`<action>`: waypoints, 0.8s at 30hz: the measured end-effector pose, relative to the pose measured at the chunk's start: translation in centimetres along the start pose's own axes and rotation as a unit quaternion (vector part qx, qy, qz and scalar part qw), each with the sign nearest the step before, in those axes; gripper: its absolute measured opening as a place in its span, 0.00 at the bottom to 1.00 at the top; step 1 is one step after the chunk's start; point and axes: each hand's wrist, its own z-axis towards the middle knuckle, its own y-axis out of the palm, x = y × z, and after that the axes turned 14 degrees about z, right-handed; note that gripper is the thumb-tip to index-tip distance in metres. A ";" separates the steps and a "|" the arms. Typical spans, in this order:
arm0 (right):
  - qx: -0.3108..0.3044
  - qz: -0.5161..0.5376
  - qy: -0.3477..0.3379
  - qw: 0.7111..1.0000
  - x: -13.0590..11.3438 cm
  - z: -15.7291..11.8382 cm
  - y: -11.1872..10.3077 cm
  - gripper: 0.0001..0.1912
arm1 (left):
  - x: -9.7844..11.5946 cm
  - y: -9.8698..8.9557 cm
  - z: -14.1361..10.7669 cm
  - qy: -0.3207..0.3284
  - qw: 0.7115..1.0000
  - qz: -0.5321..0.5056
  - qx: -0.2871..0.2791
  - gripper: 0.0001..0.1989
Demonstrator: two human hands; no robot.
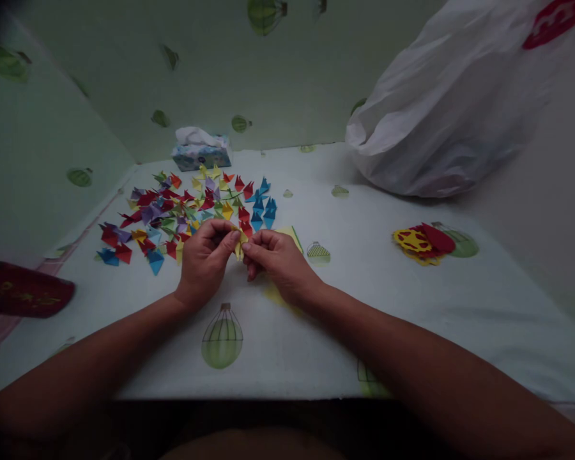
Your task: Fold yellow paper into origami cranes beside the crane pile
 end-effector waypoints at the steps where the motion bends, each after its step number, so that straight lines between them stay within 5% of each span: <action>1: 0.001 -0.002 -0.001 1.000 0.0 0.0 0.0 0.18 | 0.0 0.0 0.0 -0.002 1.000 -0.001 0.000 0.03; 11: 0.016 -0.139 -0.045 0.989 -0.4 -0.1 0.2 0.18 | 0.3 0.2 0.0 -0.013 1.000 -0.023 -0.003 0.05; 24: -0.016 -0.042 -0.005 0.999 -0.1 0.0 0.0 0.18 | -0.2 0.3 0.0 0.021 1.000 0.006 0.014 0.03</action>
